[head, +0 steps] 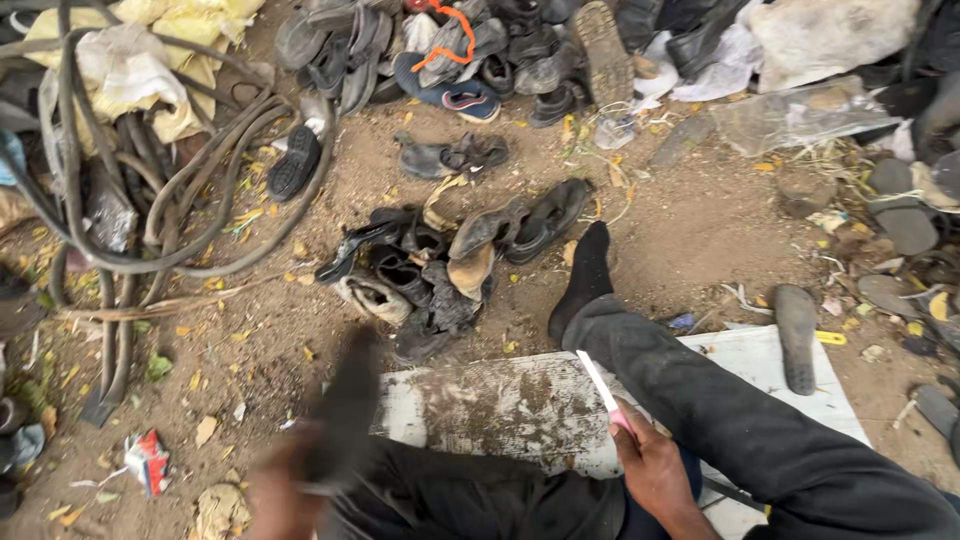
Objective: The person sits on a low platform and uses a knife to scrape and clean the sole of a shoe. They then use a brush to scrub the shoe's surface. The person handles multiple shoes, picking them up and placing them down during the process.
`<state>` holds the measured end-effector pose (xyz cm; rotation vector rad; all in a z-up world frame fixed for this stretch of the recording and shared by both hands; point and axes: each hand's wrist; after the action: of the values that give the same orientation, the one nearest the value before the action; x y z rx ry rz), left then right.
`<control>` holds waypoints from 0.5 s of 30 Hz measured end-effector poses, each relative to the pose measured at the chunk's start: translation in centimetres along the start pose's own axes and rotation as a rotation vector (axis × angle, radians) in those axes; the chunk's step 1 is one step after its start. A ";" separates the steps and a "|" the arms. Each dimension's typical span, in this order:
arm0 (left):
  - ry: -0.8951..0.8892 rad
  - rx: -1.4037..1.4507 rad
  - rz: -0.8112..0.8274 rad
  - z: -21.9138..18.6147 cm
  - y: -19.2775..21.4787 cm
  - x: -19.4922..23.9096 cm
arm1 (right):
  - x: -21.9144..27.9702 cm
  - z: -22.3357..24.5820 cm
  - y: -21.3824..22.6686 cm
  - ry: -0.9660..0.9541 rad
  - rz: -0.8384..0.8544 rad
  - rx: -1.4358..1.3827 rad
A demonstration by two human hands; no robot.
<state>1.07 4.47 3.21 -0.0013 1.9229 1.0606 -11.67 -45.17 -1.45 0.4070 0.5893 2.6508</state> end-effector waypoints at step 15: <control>0.514 -0.391 0.837 -2.7 -23.3 -12.7 | -3.4 -6.9 -5.6 -0.107 0.380 0.324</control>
<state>15.72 -16.93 -2.82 0.3711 2.1730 2.1523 -9.43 -44.30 -10.68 0.8225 0.9969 2.8632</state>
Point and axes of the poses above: each hand's wrist, its own x-axis away from the middle knuckle, its own y-axis out of the back of the hand, z = x × y, and after that the axes turned 2 degrees about -x, right-handed
